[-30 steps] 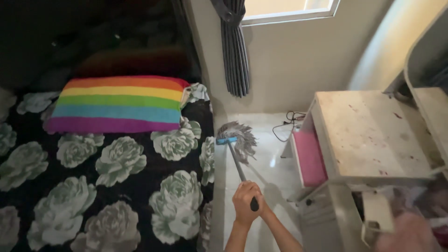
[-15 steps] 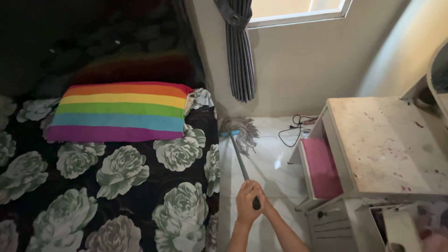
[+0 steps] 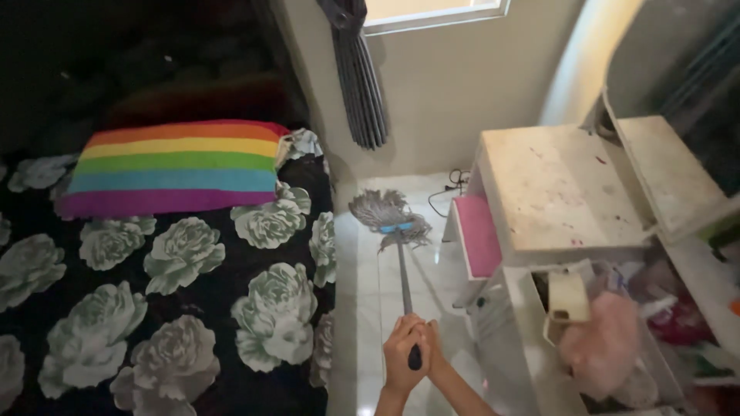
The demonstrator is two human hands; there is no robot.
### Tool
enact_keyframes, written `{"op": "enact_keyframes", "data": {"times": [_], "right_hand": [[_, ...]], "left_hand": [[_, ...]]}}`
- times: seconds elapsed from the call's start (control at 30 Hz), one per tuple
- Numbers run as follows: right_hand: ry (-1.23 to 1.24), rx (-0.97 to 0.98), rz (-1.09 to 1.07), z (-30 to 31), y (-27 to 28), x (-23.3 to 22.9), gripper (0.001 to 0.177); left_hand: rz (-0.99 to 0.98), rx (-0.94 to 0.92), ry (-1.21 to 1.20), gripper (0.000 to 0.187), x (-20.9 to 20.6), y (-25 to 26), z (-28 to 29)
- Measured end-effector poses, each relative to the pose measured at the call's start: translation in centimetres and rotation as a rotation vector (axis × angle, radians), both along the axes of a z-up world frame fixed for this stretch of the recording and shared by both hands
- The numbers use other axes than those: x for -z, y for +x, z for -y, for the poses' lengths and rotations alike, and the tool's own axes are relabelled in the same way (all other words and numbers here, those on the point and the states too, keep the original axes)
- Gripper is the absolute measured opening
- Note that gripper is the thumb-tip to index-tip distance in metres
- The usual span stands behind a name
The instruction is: The recorder is mopping the tile floor throughout a home interior.
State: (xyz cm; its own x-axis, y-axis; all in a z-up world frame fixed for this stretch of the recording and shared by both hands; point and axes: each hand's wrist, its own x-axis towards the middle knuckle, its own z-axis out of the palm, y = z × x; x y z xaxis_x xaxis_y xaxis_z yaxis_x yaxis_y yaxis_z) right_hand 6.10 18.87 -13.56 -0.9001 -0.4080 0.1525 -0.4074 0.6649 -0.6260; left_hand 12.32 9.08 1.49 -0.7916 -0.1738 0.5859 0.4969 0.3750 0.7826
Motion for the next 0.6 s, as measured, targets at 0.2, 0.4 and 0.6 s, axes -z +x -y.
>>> {"op": "enact_keyframes", "data": {"times": [0.2, 0.4, 0.6], "right_hand": [[-1.028, 0.106, 0.432, -4.5, 0.1, 5.9, 0.024], [-0.222, 0.08, -0.101, -4.1, -5.6, 6.0, 0.015], [-0.173, -0.003, -0.113, -2.8, -13.6, 10.9, 0.01]], "left_hand": [[-0.059, 0.0, -0.07, 0.006, -0.3, 0.2, -3.6], [0.049, 0.028, -0.046, 0.008, 0.2, -4.6, -2.9], [-0.03, 0.074, -0.112, 0.008, 3.0, -11.8, -0.4]]}}
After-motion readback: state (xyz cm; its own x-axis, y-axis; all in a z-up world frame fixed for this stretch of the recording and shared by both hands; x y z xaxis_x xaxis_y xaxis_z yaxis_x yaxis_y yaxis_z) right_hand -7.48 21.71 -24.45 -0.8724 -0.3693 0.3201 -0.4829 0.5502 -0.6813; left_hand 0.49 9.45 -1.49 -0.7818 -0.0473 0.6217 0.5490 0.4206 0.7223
